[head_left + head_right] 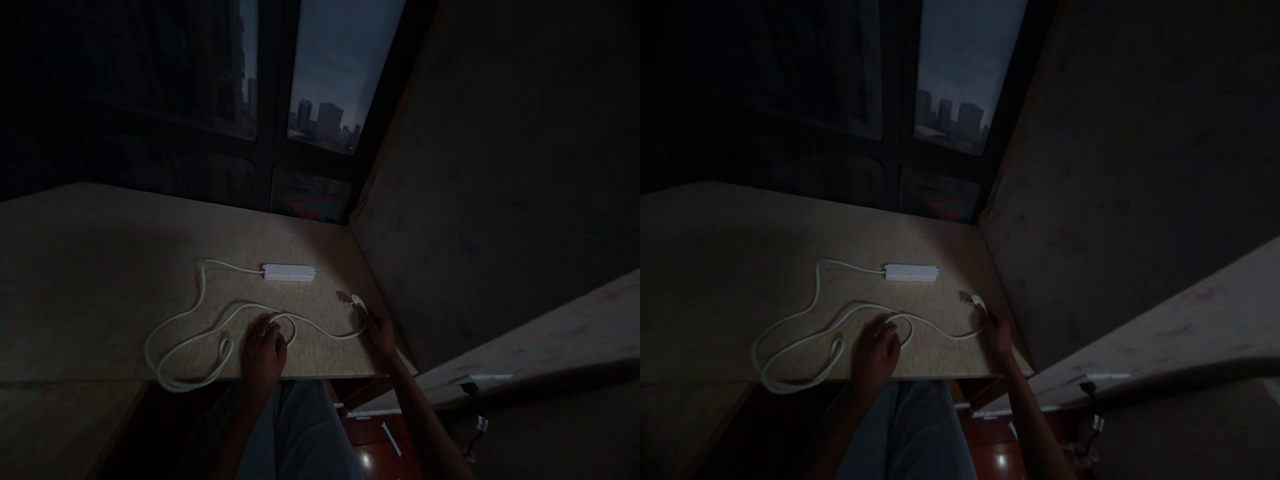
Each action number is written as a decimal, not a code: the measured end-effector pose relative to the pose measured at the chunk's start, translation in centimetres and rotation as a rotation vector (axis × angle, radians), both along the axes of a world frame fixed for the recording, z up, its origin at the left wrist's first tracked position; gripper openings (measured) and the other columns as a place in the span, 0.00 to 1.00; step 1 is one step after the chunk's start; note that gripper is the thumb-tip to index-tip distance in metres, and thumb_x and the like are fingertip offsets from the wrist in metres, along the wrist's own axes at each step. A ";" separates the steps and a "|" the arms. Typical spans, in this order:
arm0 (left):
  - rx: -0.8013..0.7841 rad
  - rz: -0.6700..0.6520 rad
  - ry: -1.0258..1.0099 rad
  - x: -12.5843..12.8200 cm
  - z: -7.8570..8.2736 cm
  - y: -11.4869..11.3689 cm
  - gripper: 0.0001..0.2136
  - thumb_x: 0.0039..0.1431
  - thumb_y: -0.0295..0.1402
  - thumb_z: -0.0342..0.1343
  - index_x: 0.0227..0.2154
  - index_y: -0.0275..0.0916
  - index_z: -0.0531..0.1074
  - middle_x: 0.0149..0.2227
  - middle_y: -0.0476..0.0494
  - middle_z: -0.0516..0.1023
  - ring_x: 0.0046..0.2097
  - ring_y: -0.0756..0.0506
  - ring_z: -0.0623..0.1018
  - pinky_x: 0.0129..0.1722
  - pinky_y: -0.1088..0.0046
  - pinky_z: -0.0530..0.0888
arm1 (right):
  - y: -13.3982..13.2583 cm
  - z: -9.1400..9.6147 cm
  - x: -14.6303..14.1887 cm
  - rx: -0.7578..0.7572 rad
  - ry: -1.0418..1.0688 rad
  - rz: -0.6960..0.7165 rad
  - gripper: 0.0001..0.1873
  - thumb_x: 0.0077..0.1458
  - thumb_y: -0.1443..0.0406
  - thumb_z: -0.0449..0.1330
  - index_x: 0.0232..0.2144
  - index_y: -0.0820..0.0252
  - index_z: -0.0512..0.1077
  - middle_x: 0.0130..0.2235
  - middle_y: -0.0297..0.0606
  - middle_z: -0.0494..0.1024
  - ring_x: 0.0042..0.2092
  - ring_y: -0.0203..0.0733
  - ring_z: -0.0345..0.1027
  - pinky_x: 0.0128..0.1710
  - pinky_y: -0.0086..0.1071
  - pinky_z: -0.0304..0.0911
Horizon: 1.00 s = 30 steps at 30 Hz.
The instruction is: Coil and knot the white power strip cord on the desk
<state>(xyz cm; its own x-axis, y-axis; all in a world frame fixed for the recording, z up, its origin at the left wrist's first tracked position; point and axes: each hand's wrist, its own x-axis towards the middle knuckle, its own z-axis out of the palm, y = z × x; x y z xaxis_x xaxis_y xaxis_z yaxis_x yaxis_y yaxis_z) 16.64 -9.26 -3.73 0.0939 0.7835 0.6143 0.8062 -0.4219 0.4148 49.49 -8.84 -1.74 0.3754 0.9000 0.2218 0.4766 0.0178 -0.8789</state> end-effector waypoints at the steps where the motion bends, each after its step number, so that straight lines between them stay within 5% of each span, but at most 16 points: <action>1: 0.007 -0.011 0.003 -0.1 0.0 0.1 0.08 0.60 0.28 0.49 0.37 0.38 0.73 0.52 0.35 0.74 0.57 0.37 0.70 0.60 0.51 0.64 | -0.2 0.0 -0.2 0.003 0.011 -0.003 0.29 0.48 0.47 0.62 0.43 0.65 0.79 0.44 0.48 0.80 0.46 0.55 0.73 0.49 0.47 0.64; 15: -0.060 -0.149 0.063 -0.8 -0.8 0.4 0.11 0.62 0.28 0.48 0.41 0.42 0.74 0.56 0.43 0.73 0.60 0.38 0.69 0.61 0.46 0.58 | -0.8 2.2 -4.3 0.091 0.169 0.078 0.23 0.51 0.49 0.63 0.40 0.61 0.80 0.44 0.46 0.80 0.47 0.50 0.72 0.52 0.45 0.63; 23: -0.143 -0.240 0.062 -0.9 -0.5 0.2 0.14 0.62 0.27 0.46 0.43 0.46 0.75 0.57 0.46 0.72 0.61 0.41 0.68 0.63 0.45 0.52 | 2.0 4.1 -7.9 0.227 -0.053 0.407 0.13 0.61 0.58 0.57 0.40 0.53 0.81 0.41 0.43 0.79 0.45 0.45 0.71 0.47 0.40 0.64; 30: -0.172 -0.259 0.082 -1.0 -0.2 0.0 0.13 0.62 0.30 0.47 0.46 0.46 0.74 0.57 0.44 0.72 0.61 0.39 0.67 0.63 0.44 0.51 | 4.8 5.0 -10.1 -0.049 0.035 0.725 0.14 0.59 0.58 0.58 0.41 0.56 0.80 0.42 0.40 0.81 0.44 0.44 0.74 0.47 0.37 0.66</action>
